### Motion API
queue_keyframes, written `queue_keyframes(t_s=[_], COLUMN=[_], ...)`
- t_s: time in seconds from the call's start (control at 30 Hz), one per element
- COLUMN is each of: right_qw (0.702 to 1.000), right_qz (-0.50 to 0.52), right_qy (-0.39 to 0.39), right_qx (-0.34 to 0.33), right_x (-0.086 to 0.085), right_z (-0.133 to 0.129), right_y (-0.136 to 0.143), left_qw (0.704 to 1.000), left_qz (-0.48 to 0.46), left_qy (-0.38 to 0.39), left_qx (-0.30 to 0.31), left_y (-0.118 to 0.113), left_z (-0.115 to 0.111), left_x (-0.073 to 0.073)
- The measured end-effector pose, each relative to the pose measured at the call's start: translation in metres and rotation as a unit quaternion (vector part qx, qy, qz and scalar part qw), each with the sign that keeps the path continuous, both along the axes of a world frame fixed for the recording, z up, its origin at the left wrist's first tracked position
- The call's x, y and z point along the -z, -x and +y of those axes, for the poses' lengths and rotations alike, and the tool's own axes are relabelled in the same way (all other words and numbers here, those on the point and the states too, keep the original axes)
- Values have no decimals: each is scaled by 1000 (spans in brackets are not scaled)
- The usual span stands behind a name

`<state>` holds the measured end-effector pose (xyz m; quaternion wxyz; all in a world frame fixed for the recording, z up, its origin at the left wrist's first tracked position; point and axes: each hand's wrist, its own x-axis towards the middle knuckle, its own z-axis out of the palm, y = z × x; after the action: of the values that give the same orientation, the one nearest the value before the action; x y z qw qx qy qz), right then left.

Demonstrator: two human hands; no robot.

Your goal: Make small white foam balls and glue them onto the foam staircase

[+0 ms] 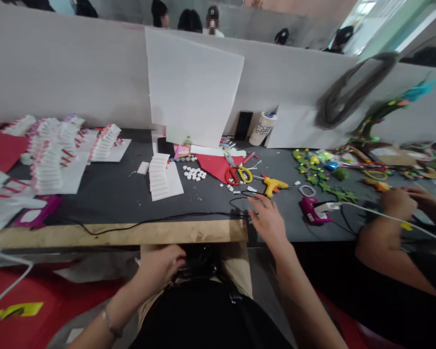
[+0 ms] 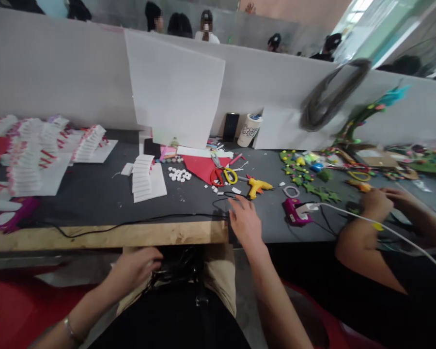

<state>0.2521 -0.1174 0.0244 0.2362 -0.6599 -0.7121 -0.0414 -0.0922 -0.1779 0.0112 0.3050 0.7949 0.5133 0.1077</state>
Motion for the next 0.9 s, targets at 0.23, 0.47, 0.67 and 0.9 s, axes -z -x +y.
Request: queue_keyframes(t_s=[0.23, 0.47, 0.67, 0.9], right_qw=[974, 851, 928, 935], right_qz=[169, 316, 101, 267], right_qy=[12, 192, 177, 141], right_qx=[-150, -373, -311, -188], right_x=[11, -11, 15, 2], right_z=[-28, 6, 34, 79], right_y=[26, 80, 75, 41], left_qw=[983, 974, 890, 740], left_qz=[138, -216, -405, -587], left_qy=[111, -25, 24, 161], left_qx=[53, -57, -210, -285], left_y=[-41, -69, -102, -126], left_z=[-5, 60, 144, 208], left_x=[40, -54, -42, -21])
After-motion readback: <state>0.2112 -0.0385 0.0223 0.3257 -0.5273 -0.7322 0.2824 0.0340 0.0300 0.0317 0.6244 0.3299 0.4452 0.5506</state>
